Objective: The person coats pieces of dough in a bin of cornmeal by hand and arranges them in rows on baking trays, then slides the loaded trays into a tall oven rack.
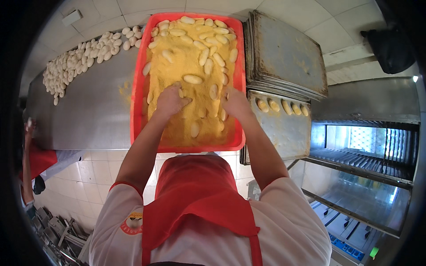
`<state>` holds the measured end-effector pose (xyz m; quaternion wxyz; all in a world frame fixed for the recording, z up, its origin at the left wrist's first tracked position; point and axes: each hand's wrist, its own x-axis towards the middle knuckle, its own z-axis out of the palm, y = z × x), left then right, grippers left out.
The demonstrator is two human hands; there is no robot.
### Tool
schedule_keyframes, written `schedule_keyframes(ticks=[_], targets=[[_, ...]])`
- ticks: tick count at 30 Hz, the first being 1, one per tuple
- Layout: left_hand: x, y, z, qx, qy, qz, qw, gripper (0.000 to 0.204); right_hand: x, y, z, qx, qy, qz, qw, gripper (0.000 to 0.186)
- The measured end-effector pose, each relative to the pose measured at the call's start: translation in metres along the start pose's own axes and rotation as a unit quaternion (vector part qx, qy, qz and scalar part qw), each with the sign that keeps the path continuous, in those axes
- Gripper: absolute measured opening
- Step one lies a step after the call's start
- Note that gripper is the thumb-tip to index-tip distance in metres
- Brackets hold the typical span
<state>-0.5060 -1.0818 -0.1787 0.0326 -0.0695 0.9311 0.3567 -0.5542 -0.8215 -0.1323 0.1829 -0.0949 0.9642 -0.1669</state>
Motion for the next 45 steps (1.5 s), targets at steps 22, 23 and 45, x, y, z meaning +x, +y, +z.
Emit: schedule_keyframes(ticks=[22, 23, 45], targets=[[-0.125, -0.033, -0.015, -0.735, 0.048, -0.151, 0.659, 0.036, -0.002, -0.049, 0.006, 0.095, -0.085, 0.020, 0.992, 0.047], [-0.123, -0.033, -0.014, -0.742, 0.055, -0.147, 0.651, 0.035, -0.017, -0.051, 0.003, 0.061, -0.111, -0.044, 0.991, 0.047], [-0.098, 0.248, 0.218, -0.198, -0.036, 0.022, 0.979, 0.040, -0.138, 0.280, -0.049, 0.199, 0.160, -0.054, 0.965, 0.041]])
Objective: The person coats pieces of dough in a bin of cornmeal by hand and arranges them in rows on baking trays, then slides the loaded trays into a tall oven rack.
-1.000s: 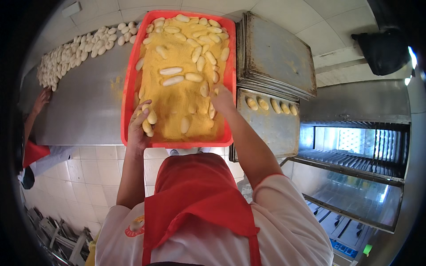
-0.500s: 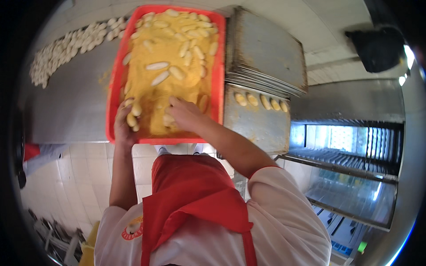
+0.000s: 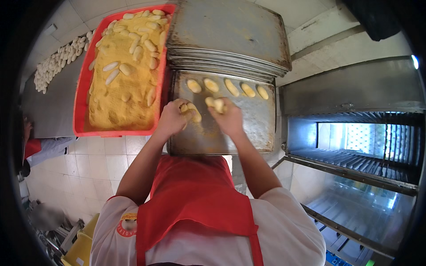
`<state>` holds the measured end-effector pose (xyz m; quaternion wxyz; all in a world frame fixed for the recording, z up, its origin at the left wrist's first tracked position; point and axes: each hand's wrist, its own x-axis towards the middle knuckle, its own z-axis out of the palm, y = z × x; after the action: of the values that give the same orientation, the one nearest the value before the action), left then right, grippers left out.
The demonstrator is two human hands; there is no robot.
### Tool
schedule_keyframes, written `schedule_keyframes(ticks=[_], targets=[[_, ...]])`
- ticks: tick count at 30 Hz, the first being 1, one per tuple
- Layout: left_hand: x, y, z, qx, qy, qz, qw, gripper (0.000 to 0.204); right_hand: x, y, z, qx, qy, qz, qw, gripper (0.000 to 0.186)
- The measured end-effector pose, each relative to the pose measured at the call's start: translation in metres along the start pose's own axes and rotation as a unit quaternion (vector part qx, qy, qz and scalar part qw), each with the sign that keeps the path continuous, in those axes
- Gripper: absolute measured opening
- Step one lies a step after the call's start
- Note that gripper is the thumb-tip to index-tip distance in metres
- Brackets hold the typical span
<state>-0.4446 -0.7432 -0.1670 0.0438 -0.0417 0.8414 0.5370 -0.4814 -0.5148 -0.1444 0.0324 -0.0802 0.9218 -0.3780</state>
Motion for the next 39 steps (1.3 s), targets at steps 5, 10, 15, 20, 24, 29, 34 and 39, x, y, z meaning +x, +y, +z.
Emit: schedule_keyframes(ticks=[5, 10, 15, 20, 24, 29, 34, 39], targets=[[0.004, 0.005, 0.031, 0.060, 0.128, -0.076, 0.987, 0.042, -0.008, 0.053, -0.007, 0.047, -0.014, -0.001, 0.999, 0.050], [0.011, 0.052, 0.058, -0.351, -0.014, -0.113, 0.929, 0.047, -0.006, 0.094, -0.085, 0.186, -0.029, 0.106, 0.976, 0.048], [0.057, 0.093, 0.120, 0.008, -0.140, -0.124, 0.982, 0.051, 0.000, 0.128, -0.098, -0.018, 0.013, -0.057, 0.998, 0.042], [0.057, 0.075, 0.153, 0.242, -0.027, -0.026, 0.970, 0.051, -0.006, 0.150, -0.098, 0.039, 0.006, -0.027, 0.999, 0.039], [0.056, 0.088, 0.159, 0.272, -0.031, 0.087, 0.958, 0.048, -0.007, 0.172, -0.115, 0.041, 0.079, -0.070, 0.994, 0.040], [0.067, 0.107, 0.200, 0.334, -0.159, 0.113, 0.922, 0.046, -0.006, 0.187, -0.121, -0.068, 0.131, -0.036, 0.988, 0.035], [0.049, 0.116, 0.138, 0.163, -0.021, 0.113, 0.980, 0.046, -0.014, 0.168, -0.115, -0.036, 0.159, -0.155, 0.974, 0.035], [0.009, 0.076, 0.028, -0.012, 0.109, 0.003, 0.994, 0.039, -0.003, 0.162, -0.076, -0.069, 0.058, -0.163, 0.983, 0.030]])
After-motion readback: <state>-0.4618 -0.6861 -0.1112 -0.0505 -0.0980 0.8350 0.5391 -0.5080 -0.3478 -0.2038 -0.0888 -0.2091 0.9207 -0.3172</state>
